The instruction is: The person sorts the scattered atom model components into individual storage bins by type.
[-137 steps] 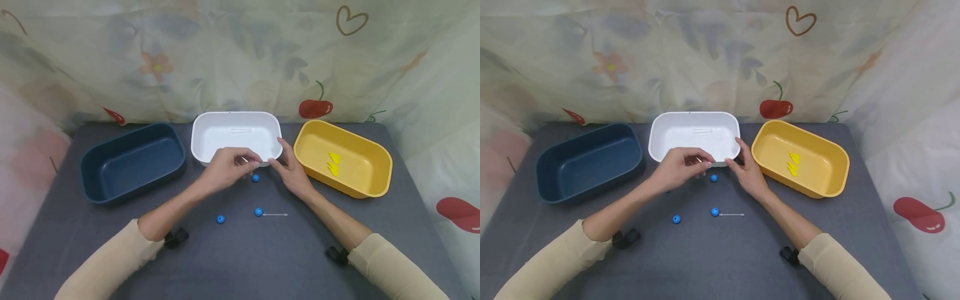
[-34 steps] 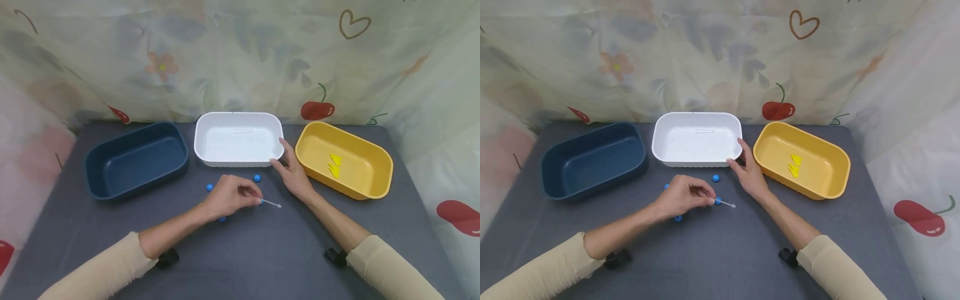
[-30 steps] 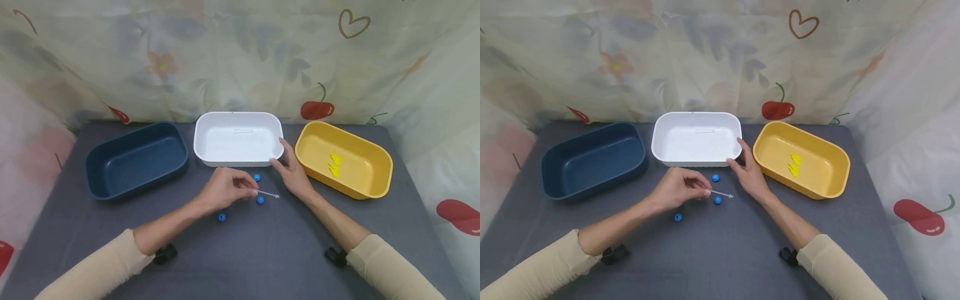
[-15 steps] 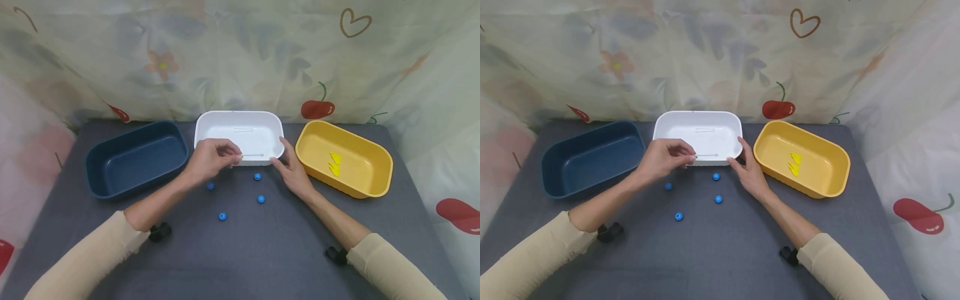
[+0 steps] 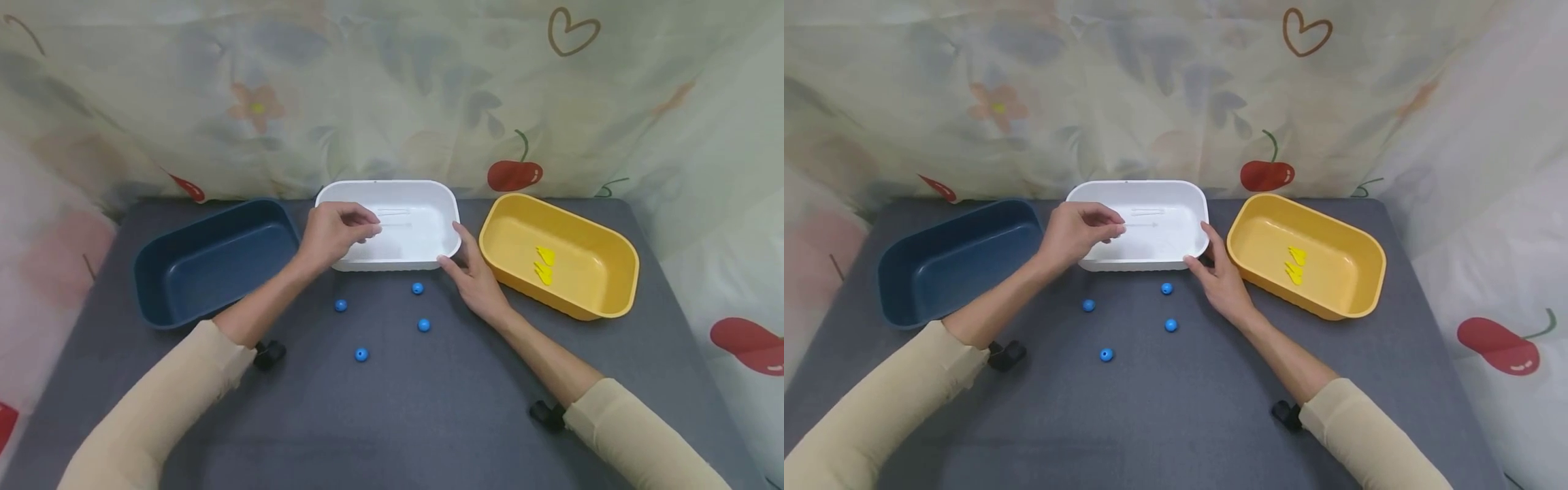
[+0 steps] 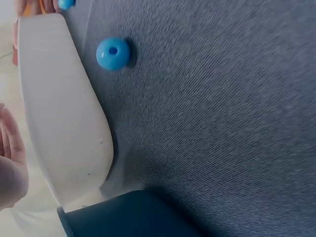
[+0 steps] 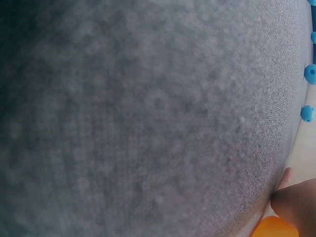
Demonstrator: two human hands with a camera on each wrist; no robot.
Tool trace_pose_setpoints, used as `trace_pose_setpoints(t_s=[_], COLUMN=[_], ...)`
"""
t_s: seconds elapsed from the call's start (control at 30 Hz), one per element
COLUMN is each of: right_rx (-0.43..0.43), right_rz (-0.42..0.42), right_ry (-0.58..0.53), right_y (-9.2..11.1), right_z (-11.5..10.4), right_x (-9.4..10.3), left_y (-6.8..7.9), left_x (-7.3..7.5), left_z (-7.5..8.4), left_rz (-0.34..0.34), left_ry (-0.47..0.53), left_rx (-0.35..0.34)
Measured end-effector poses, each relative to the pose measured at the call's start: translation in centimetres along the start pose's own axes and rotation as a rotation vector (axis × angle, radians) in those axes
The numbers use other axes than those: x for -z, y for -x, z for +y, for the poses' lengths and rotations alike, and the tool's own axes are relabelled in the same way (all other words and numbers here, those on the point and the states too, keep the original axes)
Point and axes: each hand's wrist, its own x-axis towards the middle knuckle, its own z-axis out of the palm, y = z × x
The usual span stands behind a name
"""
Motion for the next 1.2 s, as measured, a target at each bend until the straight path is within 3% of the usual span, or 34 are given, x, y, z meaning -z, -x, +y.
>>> trace_pose_setpoints(t_s=[0.3,0.53,0.73,0.87,1.07,1.2], right_rx=[0.012,0.024,0.019,0.021,0.013,0.018], right_rz=[0.005,-0.003,-0.007,-0.001,-0.002,-0.006], right_ry=[-0.014,-0.027,-0.012,-0.01,-0.016,-0.015], right_y=[0.0,0.0,0.0,0.0,-0.1,-0.1], right_z=[-0.3,-0.3,-0.1,0.0,0.0,0.0], right_x=[0.0,-0.1,-0.1,0.0,0.0,0.0], left_y=[-1.8,-3.0,-3.6,-4.2,-4.9,-5.2], left_x=[-0.6,-1.1,-1.8,-2.3,-3.0,-3.2], left_z=[-0.7,-1.6,-2.3,-2.4,-2.3,-2.4], left_rz=[-0.017,-0.03,-0.037,-0.035,-0.068,-0.09], left_ry=[-0.023,-0.041,-0.136,-0.197,-0.228,-0.235], left_rx=[0.116,0.142,0.156,0.174,0.247,0.256])
